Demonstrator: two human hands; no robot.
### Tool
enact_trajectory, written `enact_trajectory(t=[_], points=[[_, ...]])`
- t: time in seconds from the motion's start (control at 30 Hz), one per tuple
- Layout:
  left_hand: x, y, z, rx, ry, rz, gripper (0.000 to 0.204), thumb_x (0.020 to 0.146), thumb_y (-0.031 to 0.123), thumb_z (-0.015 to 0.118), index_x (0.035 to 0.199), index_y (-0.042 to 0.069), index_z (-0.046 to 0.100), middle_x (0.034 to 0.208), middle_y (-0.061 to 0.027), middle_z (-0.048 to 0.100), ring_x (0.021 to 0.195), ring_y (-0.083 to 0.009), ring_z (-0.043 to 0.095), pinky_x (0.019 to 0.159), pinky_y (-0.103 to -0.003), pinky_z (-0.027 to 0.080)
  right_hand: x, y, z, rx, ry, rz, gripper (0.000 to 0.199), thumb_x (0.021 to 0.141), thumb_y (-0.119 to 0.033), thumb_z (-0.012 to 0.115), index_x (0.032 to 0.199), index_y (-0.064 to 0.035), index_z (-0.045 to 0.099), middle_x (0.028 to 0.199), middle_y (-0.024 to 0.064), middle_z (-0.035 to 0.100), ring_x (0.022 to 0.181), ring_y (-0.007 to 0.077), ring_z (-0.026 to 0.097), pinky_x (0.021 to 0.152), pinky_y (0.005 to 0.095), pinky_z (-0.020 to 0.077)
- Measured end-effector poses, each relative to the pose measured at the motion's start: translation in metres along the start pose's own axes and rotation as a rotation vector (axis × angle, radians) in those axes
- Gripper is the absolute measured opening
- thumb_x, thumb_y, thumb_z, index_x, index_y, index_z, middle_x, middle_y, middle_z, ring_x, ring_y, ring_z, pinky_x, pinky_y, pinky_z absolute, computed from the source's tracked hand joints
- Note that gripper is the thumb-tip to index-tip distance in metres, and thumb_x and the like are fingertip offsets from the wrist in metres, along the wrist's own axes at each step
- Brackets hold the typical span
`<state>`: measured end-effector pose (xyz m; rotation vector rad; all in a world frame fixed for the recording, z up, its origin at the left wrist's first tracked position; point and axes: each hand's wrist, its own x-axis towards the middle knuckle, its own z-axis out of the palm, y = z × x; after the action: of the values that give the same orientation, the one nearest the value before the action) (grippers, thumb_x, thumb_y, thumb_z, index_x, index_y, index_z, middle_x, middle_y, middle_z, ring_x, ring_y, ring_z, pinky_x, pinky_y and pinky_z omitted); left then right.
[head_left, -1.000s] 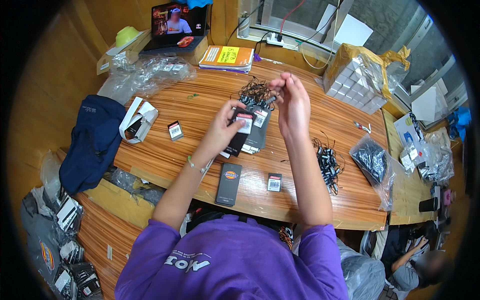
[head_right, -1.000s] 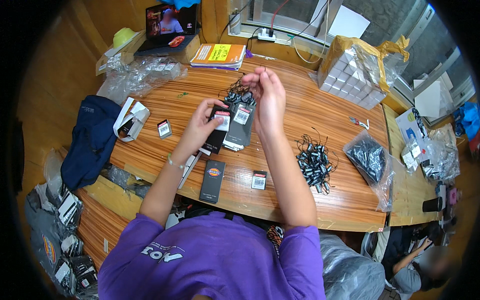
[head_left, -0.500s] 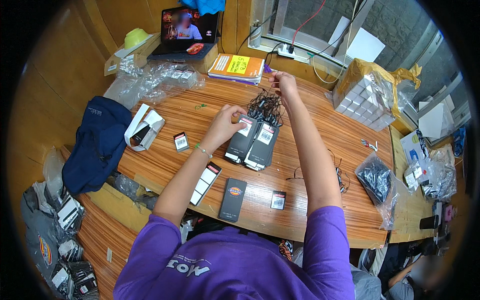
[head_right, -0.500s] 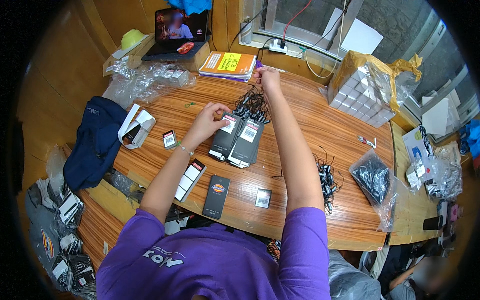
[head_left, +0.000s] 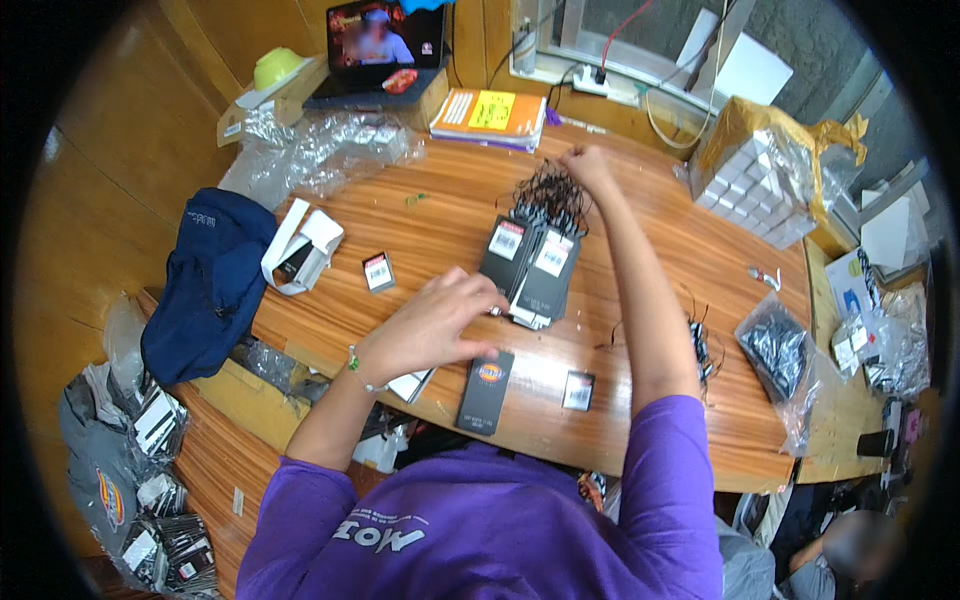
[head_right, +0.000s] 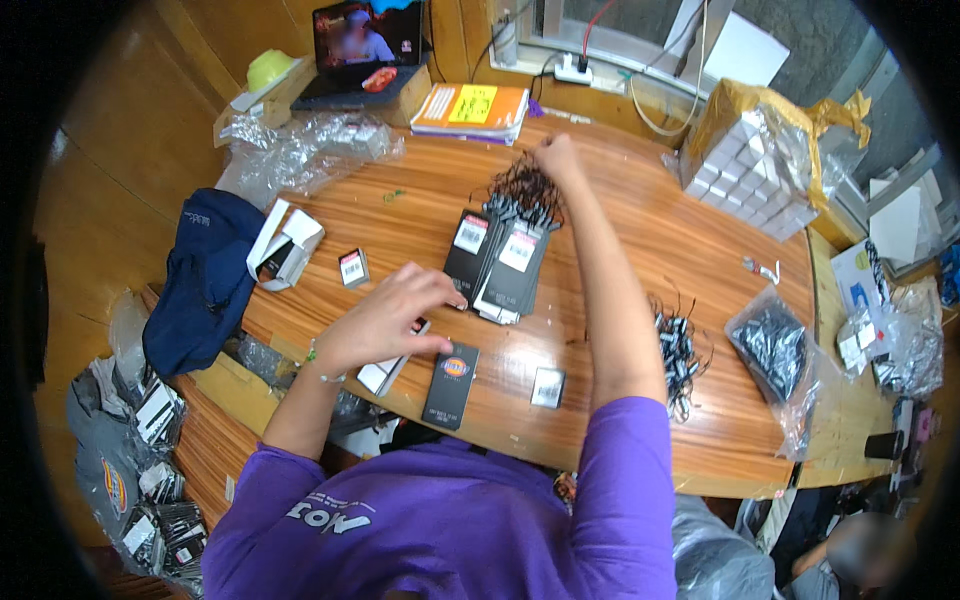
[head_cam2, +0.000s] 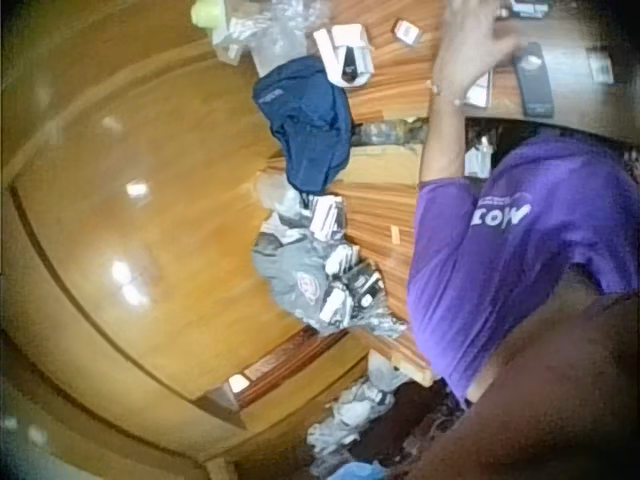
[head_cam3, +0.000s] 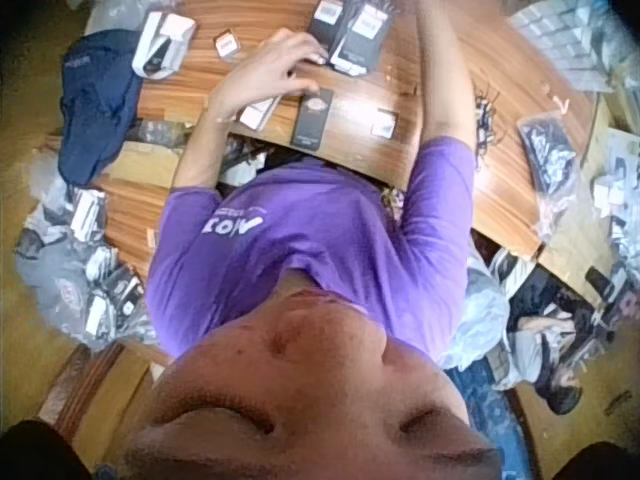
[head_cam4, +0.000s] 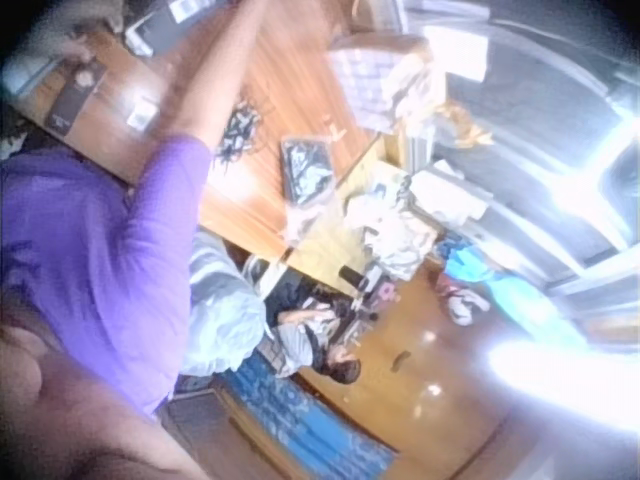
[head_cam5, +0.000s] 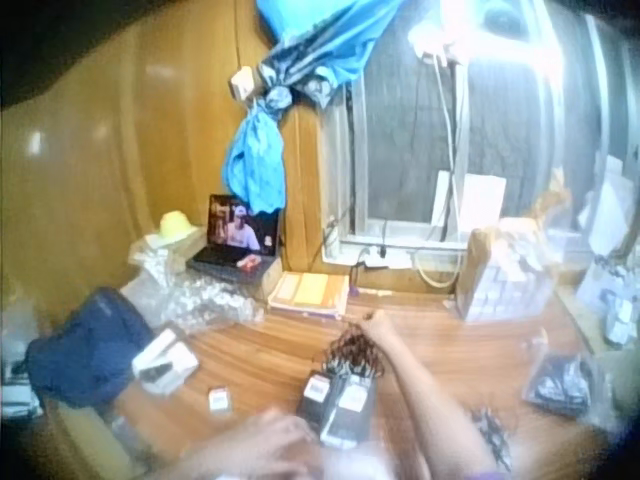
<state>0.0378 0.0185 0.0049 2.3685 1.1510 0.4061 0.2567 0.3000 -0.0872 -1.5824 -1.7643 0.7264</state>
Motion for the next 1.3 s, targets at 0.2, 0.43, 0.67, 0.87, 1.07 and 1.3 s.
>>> enact_trajectory(t=[0.2,0.43,0.67,0.87,1.07,1.3], points=[[-0.033,0.019,0.036,0.041,-0.101,-0.035,0.061,0.065,0.029,0.073,0.113,0.0,0.049,0.106,-0.0107,0.051,0.103,-0.0273,0.043,0.092,-0.037,0.034,-0.169,-0.031,-0.058,0.15,-0.084,-0.307,0.025,0.081,-0.023,0.059,0.091,-0.0008,0.062,0.076,0.0142,0.063,0.07,0.0222,0.061,0.066,0.0325,0.0469],[-0.031,0.008,0.051,0.237,-0.074,-0.116,0.06,0.06,0.034,0.075,0.108,0.003,0.055,0.101,-0.0078,0.051,0.099,-0.0267,0.042,0.09,-0.038,0.032,-0.315,-0.025,-0.077,-0.283,-0.139,-0.186,0.033,0.063,-0.014,0.076,0.09,-0.0024,0.061,0.079,0.011,0.056,0.074,0.0249,0.056,0.067,0.0343,0.0451],[-0.033,0.01,0.049,0.263,0.054,-0.087,0.055,0.057,0.036,0.076,0.099,0.006,0.057,0.104,-0.0051,0.052,0.102,-0.0264,0.039,0.09,-0.04,0.029,-0.332,-0.018,-0.069,-0.251,-0.167,-0.067,0.03,0.059,-0.01,0.076,0.081,-0.0023,0.057,0.078,0.0092,0.054,0.074,0.0247,0.055,0.065,0.035,0.0435],[-0.038,0.015,0.04,-0.504,-0.021,-0.362,0.023,0.078,0.009,0.064,0.094,0.003,0.05,0.093,-0.0047,0.054,0.089,-0.015,0.054,0.078,-0.028,0.042,-0.335,-0.019,-0.067,0.03,-0.172,0.107,0.027,0.066,-0.003,0.072,0.087,-0.0006,0.056,0.071,0.0082,0.053,0.062,0.0157,0.051,0.057,0.0285,0.0421],[-0.042,0.023,0.042,-0.915,0.086,-0.348,0.014,0.084,-0.003,0.052,0.097,0.0,0.049,0.082,-0.0014,0.054,0.08,-0.0059,0.055,0.071,-0.019,0.044,-0.339,-0.008,-0.062,-0.11,0.031,-0.186,0.02,0.071,-0.003,0.067,0.087,-0.0036,0.056,0.067,0.0077,0.055,0.058,0.0214,0.053,0.057,0.0307,0.0442],[-0.03,0.048,0.077,-0.886,0.162,-0.341,0.019,0.082,-0.003,0.058,0.1,-0.002,0.051,0.079,-0.0051,0.062,0.074,-0.0083,0.06,0.066,-0.019,0.048,-0.357,-0.051,-0.051,0.679,-0.164,0.028,0.019,0.075,-0.003,0.067,0.089,-0.0021,0.055,0.066,-0.0001,0.05,0.058,0.0061,0.045,0.051,0.0218,0.0381]])
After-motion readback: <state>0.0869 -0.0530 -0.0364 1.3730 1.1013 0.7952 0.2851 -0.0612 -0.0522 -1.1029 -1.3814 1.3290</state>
